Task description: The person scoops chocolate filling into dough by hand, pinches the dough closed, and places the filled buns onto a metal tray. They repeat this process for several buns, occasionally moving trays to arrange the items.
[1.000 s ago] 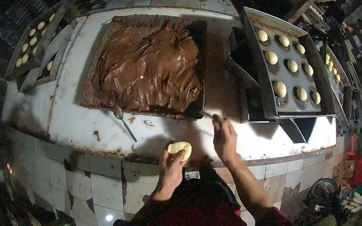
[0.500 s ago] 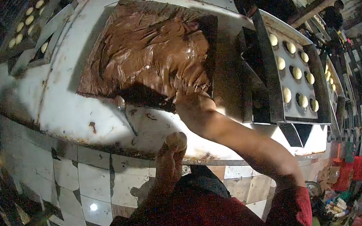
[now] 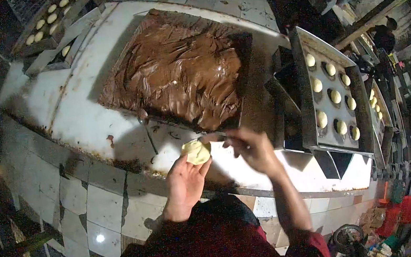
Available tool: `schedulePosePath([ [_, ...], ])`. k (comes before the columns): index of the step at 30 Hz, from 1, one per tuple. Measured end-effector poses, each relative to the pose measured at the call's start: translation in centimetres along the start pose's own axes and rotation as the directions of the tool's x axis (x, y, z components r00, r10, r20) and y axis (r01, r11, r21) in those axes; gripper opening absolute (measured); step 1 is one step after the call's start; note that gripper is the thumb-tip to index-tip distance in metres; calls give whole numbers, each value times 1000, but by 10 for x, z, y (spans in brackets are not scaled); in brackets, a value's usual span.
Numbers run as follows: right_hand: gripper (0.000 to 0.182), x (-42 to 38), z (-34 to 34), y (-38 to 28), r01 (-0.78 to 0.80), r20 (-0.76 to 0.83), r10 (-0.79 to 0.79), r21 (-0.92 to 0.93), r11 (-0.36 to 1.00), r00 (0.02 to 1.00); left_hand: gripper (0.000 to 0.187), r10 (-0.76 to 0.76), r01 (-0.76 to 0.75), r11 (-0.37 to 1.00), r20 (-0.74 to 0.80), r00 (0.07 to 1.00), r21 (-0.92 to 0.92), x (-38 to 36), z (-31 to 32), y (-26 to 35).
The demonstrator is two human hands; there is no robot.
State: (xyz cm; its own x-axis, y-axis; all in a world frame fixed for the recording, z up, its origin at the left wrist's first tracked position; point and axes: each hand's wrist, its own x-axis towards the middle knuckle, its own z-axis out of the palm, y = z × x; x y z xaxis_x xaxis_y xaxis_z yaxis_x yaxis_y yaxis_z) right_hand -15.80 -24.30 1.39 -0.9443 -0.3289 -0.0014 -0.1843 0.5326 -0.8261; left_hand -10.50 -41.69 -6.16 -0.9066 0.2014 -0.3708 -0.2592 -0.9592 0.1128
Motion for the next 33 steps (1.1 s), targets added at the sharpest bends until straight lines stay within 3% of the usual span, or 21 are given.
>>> schedulePosePath([
  [2,24,-23,23,18,181,-194,-182,-26,983,964,37,1,1,1000,50,999,-21,-2,19,-7],
  [4,33,-33,37,33,379,-291,-437,-236,895,851,38,6,-2,999,98,995,-36,-7,36,-12],
  [8,50,-50,54,115,553,-420,-575,-186,812,702,44,34,-27,993,61,998,-113,-32,58,-17],
  [10,49,-51,40,131,383,-417,-421,-177,907,805,45,155,-158,987,121,980,15,-36,49,-22],
  [11,50,-50,33,135,338,-378,-394,-206,918,838,47,184,-180,982,68,981,-52,-44,49,-23],
  [12,49,-55,30,137,219,-351,-229,-66,973,908,46,199,-200,980,187,962,-18,-53,50,-24],
  [14,45,-51,38,165,-13,-273,55,155,988,960,50,277,-307,921,149,949,239,-66,50,-39],
  [15,45,-52,40,174,0,-247,42,168,986,968,56,285,-307,918,121,951,251,-69,47,-49],
  [17,27,-53,33,149,220,-452,-445,-468,856,773,73,277,-291,936,94,956,196,-74,39,-69],
  [18,27,-59,27,135,241,-434,-448,-451,859,782,71,346,-375,881,148,926,287,-80,52,-82],
  [20,24,-70,14,107,292,-384,-423,-355,888,821,69,382,-416,881,180,907,224,-78,34,-101],
  [21,21,-72,15,101,285,-306,-254,59,957,918,68,363,-397,895,182,914,206,-83,29,-111],
  [22,28,-75,4,77,-33,36,19,428,903,999,67,323,-347,925,163,932,151,-86,19,-121],
  [24,37,-73,1,66,-431,553,30,615,660,833,41,276,-305,911,139,951,278,-98,20,-133],
  [25,37,-77,-3,57,-429,556,25,611,665,831,41,284,-313,910,142,948,273,-103,16,-138],
  [27,37,-90,-10,36,-371,635,-40,499,783,771,33,203,-249,883,154,967,397,-114,-1,-141],
  [29,25,-114,-16,34,157,418,-329,395,905,847,34,222,-240,926,92,971,293,-123,-15,-144],
  [30,21,-127,-21,31,433,313,-502,267,861,806,35,220,-221,958,23,975,183,-126,-22,-146],
  [31,21,-141,-22,28,617,207,-661,242,749,721,27,318,-336,920,116,941,204,-130,-20,-149],
  [32,20,-155,-20,29,745,154,-760,153,649,631,27,302,-323,924,126,945,205,-135,-19,-150],
  [33,24,-168,-16,35,758,145,-759,78,648,634,27,292,-302,934,77,953,191,-140,-17,-152],
])
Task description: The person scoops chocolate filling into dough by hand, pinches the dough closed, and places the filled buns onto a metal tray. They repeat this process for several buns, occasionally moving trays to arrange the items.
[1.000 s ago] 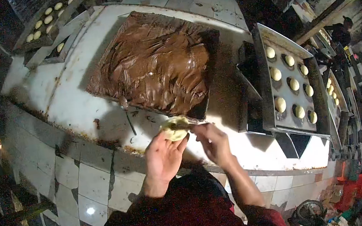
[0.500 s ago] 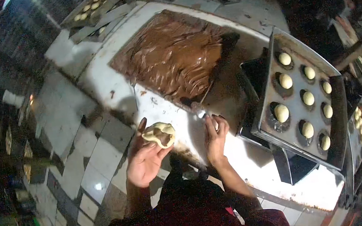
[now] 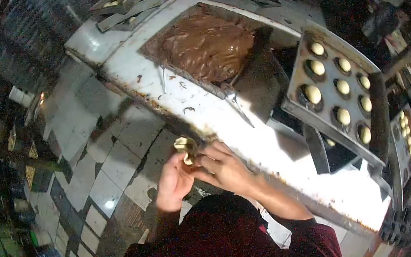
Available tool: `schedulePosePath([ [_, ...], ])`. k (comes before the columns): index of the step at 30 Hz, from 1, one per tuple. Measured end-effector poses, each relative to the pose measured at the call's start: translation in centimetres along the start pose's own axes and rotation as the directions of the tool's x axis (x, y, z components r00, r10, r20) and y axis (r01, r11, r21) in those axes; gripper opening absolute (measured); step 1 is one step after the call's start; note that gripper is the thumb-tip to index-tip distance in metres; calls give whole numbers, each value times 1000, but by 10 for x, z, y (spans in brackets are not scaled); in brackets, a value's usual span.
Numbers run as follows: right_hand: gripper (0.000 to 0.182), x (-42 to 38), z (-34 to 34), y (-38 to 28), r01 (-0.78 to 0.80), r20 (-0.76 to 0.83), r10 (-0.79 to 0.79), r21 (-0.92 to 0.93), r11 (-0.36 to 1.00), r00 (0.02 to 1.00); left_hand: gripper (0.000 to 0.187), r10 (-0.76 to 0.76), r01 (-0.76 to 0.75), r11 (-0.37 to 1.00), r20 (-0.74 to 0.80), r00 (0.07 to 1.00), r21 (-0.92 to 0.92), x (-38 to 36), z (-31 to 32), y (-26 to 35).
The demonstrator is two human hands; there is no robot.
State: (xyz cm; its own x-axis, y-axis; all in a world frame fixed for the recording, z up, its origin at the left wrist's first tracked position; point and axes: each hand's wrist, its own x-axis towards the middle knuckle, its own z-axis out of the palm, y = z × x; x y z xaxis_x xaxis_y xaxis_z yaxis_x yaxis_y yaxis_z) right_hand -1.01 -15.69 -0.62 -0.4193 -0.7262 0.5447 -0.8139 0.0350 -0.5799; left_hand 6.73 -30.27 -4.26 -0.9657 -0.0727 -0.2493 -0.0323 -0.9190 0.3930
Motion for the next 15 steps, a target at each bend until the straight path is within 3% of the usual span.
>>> schedulePosePath([
  [1,29,-11,6,-6,-9,-13,8,-78,997,1000,26,-30,29,999,-45,999,-14,-8,9,2],
  [2,29,-17,5,-14,-31,-28,29,-102,994,999,26,32,-33,999,17,999,21,-16,20,0],
  [4,44,-27,-3,-34,-250,-172,256,55,967,951,27,6,-8,998,18,1000,66,-26,17,-6],
  [5,60,-24,-11,-49,-237,-194,242,50,970,951,28,9,-9,994,0,1000,112,-34,16,-10],
  [7,71,-23,-16,-71,-320,-145,308,-75,944,940,30,-52,52,995,-7,999,89,-47,17,-17],
  [9,71,-38,-15,-82,-390,-99,383,-69,918,918,31,-205,194,971,68,976,141,-59,12,-24],
  [11,70,-57,-17,-85,-448,-56,445,-60,892,894,31,-212,195,966,84,974,171,-74,20,-37],
  [13,58,-79,-22,-89,-509,1,511,105,854,859,33,-281,250,944,127,951,215,-83,17,-47],
  [14,38,-83,-25,-100,-589,-17,607,220,778,795,34,-344,310,929,163,925,201,-86,15,-48],
  [15,38,-92,-23,-103,-594,-28,614,219,774,789,34,-356,320,925,166,920,206,-91,16,-51],
])
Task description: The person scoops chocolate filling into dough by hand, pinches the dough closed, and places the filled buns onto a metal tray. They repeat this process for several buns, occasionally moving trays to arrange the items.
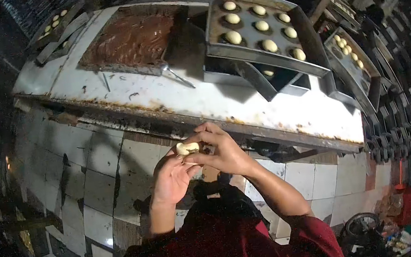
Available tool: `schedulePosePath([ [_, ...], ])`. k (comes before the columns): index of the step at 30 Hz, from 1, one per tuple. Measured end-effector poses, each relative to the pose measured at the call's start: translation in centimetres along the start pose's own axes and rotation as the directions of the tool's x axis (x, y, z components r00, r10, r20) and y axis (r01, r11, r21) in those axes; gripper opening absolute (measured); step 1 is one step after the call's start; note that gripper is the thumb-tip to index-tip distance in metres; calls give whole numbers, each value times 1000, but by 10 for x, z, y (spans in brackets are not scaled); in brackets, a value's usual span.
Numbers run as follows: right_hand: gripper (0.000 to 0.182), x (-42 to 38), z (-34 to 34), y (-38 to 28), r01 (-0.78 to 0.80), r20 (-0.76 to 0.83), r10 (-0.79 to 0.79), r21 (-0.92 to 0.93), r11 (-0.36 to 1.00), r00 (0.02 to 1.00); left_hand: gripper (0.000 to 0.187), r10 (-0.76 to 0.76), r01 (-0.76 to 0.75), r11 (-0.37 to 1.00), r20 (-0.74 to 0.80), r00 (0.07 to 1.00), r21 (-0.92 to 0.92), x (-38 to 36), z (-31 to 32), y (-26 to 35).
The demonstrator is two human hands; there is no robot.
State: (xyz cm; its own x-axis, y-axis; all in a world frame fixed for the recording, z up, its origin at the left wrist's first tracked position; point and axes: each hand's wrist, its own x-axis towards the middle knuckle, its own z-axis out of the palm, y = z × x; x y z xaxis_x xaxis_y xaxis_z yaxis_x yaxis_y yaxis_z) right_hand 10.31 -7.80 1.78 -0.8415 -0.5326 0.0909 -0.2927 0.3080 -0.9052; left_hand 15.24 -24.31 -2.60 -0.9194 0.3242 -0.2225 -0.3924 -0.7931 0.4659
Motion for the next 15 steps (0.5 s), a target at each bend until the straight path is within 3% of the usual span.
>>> schedulePosePath([
  [2,26,-17,2,13,140,-137,-146,-50,989,980,36,-4,6,999,42,999,-54,-4,10,-6],
  [3,18,-27,3,15,138,-221,-151,-70,988,963,34,82,-85,990,33,996,115,-8,17,-12],
  [7,17,-60,3,14,60,-303,-51,21,998,952,34,164,-165,953,24,986,253,-6,26,-51],
  [11,36,-104,-11,4,254,-258,-400,-455,853,880,31,154,-137,978,-100,983,160,-2,50,-85],
  [15,24,-155,-47,35,246,-332,-436,-483,840,836,26,183,-146,954,-123,975,261,-2,87,-145],
])
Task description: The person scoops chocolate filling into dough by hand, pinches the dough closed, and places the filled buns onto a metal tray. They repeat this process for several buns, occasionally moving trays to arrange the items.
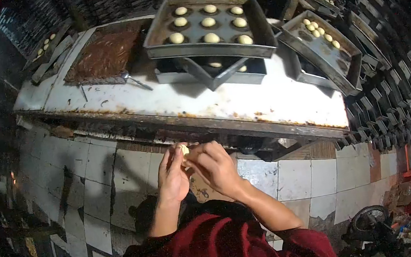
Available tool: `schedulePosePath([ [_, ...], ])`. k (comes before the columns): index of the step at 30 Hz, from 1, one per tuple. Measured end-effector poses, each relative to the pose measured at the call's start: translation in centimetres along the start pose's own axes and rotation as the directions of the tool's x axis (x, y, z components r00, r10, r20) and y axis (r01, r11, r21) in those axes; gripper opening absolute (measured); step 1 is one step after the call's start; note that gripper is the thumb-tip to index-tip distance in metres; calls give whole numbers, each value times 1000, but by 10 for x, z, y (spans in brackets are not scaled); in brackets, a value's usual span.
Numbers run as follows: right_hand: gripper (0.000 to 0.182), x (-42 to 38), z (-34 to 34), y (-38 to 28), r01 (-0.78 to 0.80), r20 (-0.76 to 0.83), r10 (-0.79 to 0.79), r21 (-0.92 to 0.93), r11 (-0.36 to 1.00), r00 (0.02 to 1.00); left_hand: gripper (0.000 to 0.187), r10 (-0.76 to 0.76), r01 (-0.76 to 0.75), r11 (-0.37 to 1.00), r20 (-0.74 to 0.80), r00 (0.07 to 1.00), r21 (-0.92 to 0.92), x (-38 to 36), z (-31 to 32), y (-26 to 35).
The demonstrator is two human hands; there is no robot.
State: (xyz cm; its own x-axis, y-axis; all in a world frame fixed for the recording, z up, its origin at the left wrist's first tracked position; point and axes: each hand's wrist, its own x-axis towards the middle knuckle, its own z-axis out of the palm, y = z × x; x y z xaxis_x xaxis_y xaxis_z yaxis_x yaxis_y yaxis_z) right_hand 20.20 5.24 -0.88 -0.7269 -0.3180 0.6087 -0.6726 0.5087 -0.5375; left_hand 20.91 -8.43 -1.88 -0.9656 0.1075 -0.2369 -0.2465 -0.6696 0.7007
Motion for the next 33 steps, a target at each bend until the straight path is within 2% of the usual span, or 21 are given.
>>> schedulePosePath([
  [1,24,-8,-16,3,-4,-6,4,-1,1000,1000,26,-4,4,1000,3,1000,5,-4,12,-14],
  [3,21,-21,-50,2,-418,44,447,441,794,894,24,159,-198,960,196,968,198,-10,33,-42],
  [5,22,-30,-79,14,-430,79,454,494,755,888,23,193,-257,938,263,945,233,-15,55,-61],
  [7,21,-48,-95,31,-501,185,527,665,554,829,27,318,-467,784,381,868,409,-21,70,-74],
  [8,20,-55,-100,35,-555,222,559,630,543,799,26,335,-408,833,247,909,373,-23,79,-85],
  [9,20,-60,-104,37,-557,225,559,631,540,798,26,334,-406,833,244,910,375,-24,83,-87],
  [11,18,-58,-108,33,-385,88,397,503,774,914,24,191,-194,981,90,977,22,-17,92,-82],
  [12,21,-55,-111,26,-312,48,313,318,895,949,21,153,-153,988,3,988,-9,-12,92,-83],
  [13,21,-55,-109,27,-309,52,309,322,895,950,21,158,-158,987,-1,987,-7,-5,87,-85],
  [15,23,-54,-103,34,-165,-32,169,97,981,985,21,-54,57,990,20,998,-133,8,75,-91],
  [17,23,-49,-95,55,-128,-59,134,94,987,989,20,-71,91,978,110,991,-190,16,74,-89],
  [18,22,-45,-91,61,-362,-16,392,353,863,920,20,85,-85,996,215,973,-7,22,76,-88],
  [19,22,-38,-87,65,-537,87,604,571,621,792,20,213,-277,949,345,914,148,28,77,-85],
  [21,19,-20,-82,71,-479,34,605,647,593,796,20,155,-237,957,393,906,169,44,71,-73],
  [23,15,-8,-77,79,-550,228,610,726,413,759,19,174,-329,882,416,893,337,67,63,-66],
  [24,12,-3,-69,81,-549,150,632,669,501,760,22,286,-444,849,458,842,285,83,62,-64],
  [25,14,5,-64,80,-441,-51,506,421,793,861,20,138,-169,983,299,944,78,85,76,-53],
  [27,19,22,-54,67,-335,-203,329,10,942,922,17,-29,41,994,123,992,-97,107,75,-47],
  [28,22,25,-48,69,-335,-244,303,-103,936,921,16,-93,108,989,151,984,-97,117,73,-47],
  [31,21,22,-54,89,-381,-277,345,-88,920,897,15,-129,167,980,299,946,-107,127,78,-53],
  [33,8,24,-66,91,-540,-218,583,226,810,783,16,92,-110,994,462,882,12,130,78,-58],
])
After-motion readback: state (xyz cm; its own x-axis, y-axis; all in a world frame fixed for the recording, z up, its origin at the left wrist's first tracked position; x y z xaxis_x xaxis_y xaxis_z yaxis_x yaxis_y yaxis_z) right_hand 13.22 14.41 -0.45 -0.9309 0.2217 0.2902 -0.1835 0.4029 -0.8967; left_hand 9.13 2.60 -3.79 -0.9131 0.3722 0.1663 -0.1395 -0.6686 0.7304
